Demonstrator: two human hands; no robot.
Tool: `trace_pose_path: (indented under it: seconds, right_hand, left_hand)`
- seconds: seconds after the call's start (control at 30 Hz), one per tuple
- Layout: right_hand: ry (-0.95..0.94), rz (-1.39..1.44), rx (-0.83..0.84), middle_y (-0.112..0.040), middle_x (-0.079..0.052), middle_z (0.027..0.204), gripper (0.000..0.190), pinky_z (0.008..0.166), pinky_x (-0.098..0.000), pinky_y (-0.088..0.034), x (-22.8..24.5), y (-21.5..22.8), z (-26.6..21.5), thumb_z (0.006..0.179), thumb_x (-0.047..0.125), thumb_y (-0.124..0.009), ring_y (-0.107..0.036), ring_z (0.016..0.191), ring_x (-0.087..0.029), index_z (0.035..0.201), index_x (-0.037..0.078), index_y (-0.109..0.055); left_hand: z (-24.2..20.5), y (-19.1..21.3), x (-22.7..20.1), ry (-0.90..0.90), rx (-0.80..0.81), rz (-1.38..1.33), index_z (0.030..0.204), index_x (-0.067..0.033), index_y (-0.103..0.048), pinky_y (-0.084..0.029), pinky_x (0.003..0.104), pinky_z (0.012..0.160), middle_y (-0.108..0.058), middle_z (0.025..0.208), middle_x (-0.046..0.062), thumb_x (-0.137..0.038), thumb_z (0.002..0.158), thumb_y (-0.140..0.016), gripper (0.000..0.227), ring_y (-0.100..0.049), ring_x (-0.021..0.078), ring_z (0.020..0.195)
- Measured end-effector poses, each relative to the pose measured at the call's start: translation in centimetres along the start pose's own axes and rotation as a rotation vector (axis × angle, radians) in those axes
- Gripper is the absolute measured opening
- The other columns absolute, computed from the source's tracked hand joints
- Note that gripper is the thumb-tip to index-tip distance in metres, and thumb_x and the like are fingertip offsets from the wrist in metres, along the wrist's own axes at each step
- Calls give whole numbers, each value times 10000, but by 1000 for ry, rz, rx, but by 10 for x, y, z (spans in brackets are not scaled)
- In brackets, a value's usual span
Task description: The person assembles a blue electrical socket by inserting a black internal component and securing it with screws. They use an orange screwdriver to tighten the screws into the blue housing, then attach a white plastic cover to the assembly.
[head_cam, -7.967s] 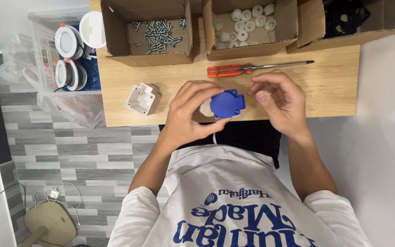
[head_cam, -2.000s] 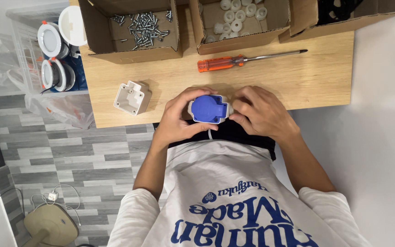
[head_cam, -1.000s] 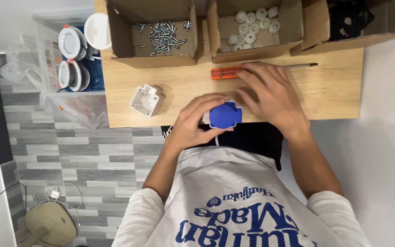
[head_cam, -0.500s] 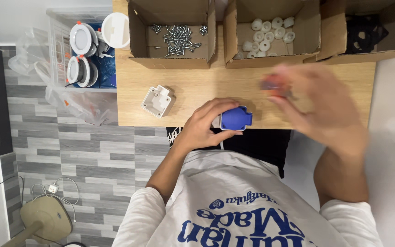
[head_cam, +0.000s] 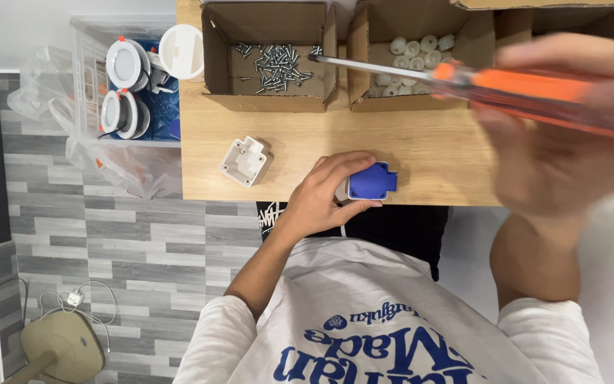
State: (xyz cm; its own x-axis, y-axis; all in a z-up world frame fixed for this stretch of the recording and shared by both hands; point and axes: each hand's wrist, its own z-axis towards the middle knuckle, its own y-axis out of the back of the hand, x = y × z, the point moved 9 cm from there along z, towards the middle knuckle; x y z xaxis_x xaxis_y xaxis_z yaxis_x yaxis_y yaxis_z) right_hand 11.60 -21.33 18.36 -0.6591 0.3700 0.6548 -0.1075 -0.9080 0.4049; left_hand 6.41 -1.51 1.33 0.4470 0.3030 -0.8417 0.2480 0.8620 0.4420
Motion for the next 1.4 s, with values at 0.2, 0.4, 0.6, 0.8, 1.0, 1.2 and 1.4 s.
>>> trace_pose_path:
  seconds: [0.2,0.4,0.6,0.8,1.0,1.2,1.4]
  right_hand:
    - [106,47,135,-673,-361,1281,161,985,-486,-640,-1,-59,22,1133,-97,-763,-714,1158,-452,1068,-129,-620]
    - [4,3,305,-671,-283,1336,126,998,-423,-600,-19,-102,26,1179,-22,-675,-638,1256,-390,1106,-94,-602]
    - [60,21,317,-638,-308,1326,96,964,-444,-661,-26,-117,26,1168,-49,-644,-647,1254,-405,1169,-119,-579]
    - [55,7,316,-643,-299,1331,96,1003,-441,-624,-20,-112,27,1170,-35,-648,-639,1258,-405,1192,-120,-612]
    - [157,60,184,-660,-369,1302,265,1001,-494,-602,1,-70,24,1188,-46,-705,-662,1223,-473,1285,-56,-458]
    - [158,110,42,-601,-432,1260,466,960,-517,-625,15,-14,17,1170,-89,-753,-688,1118,-502,1348,35,-340]
    - [152,68,37,-467,-520,1338,582,923,-664,-647,28,25,-9,1190,-225,-638,-606,1042,-595,1546,64,-280]
  left_hand:
    - [10,5,-9,1,-40,18,1541,-124,-532,-515,453,1258,-598,1569,128,-379,1075,-760,578,-629,315,1470]
    - [7,6,-3,46,-117,132,1613,-146,-492,-537,454,1222,-525,1527,173,-307,1130,-716,557,-602,341,1354]
    - [3,3,1,30,-121,165,1630,-173,-477,-550,459,1168,-530,1540,170,-285,1155,-687,532,-610,344,1267]
    - [4,5,-3,10,-132,156,1620,-152,-483,-547,458,1196,-532,1551,178,-277,1151,-692,529,-612,356,1349]
    - [4,13,-6,11,-161,43,1595,-96,-498,-486,473,1276,-508,1567,191,-286,1119,-715,557,-566,348,1416]
    - [3,49,-19,-105,-443,143,1437,-22,-583,-540,488,1200,-617,1426,194,-259,1083,-732,451,-625,350,1345]
    - [27,88,-43,-100,-565,513,1446,-50,-625,-503,463,1097,-653,1374,151,-255,1122,-746,402,-624,325,1242]
